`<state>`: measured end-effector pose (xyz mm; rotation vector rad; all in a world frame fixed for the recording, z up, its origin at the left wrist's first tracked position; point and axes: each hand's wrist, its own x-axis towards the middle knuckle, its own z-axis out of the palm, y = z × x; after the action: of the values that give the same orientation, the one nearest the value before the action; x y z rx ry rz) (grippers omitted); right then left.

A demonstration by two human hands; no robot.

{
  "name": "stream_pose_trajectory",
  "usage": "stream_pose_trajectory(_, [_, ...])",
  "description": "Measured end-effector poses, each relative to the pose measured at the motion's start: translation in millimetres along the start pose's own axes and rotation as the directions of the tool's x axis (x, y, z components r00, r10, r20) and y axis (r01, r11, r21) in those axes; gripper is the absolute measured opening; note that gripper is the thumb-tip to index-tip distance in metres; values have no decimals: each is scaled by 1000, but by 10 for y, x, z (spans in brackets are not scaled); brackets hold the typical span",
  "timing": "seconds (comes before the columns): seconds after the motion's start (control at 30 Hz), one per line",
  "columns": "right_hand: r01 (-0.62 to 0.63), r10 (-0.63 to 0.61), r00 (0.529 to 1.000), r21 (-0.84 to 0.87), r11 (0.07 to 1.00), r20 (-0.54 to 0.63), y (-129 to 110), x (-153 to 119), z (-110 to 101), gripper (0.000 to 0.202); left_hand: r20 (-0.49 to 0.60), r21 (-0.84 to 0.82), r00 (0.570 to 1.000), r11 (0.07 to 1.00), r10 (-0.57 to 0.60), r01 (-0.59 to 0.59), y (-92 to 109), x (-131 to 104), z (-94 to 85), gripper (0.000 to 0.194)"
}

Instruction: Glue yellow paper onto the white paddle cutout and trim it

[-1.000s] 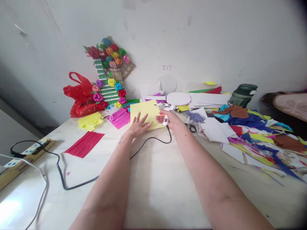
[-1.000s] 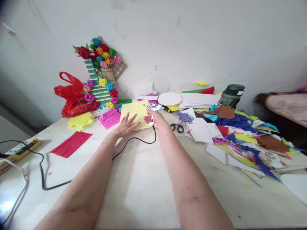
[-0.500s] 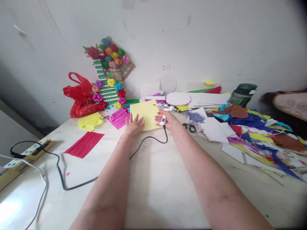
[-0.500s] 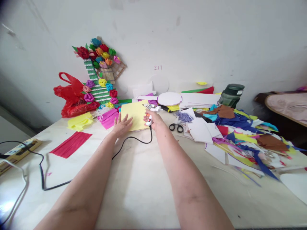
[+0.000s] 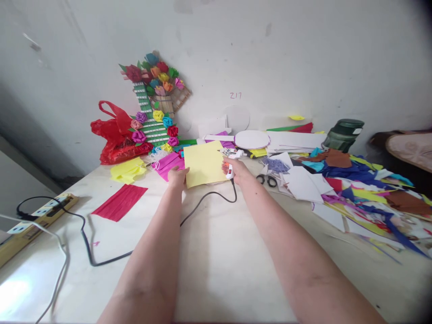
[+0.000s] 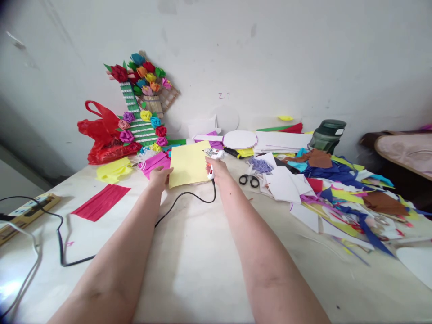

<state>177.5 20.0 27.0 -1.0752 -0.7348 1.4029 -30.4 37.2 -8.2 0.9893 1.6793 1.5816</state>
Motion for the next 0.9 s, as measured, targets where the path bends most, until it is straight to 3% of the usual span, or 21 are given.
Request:
stream_pose_trajectory(0.07, [39, -41, 998, -32, 999, -49, 3, 24, 1, 16, 59, -178, 985, 969, -161, 169, 15, -24, -2, 58])
stream_pose_trajectory(0.13, [49, -56, 994, -73, 996, -93, 6, 40, -5, 17, 158, -256, 966, 936, -206, 241, 46, -65, 3, 42])
stream_pose_trajectory(0.23, [23, -36, 991, -101, 995, -131, 8, 45, -14, 18, 249, -254, 946, 929, -206, 269, 88, -110, 7, 19])
stream_pose_trajectory(0.57, [73, -87, 988, -109, 991, -130, -4, 28, -25, 16, 353, -208, 877, 887, -325, 413, 254, -141, -86, 12])
stream_pose_trajectory(0.7, [81, -100, 985, -136, 987, -139, -60, 18, -38, 19, 429, -219, 856, 886, -288, 408, 261, -187, -85, 19])
stream_pose_trajectory(0.9, [140, -151, 974, -79, 987, -167, -222, -47, -37, 16, 417, -365, 901, 885, -121, 288, 244, -221, -96, 17])
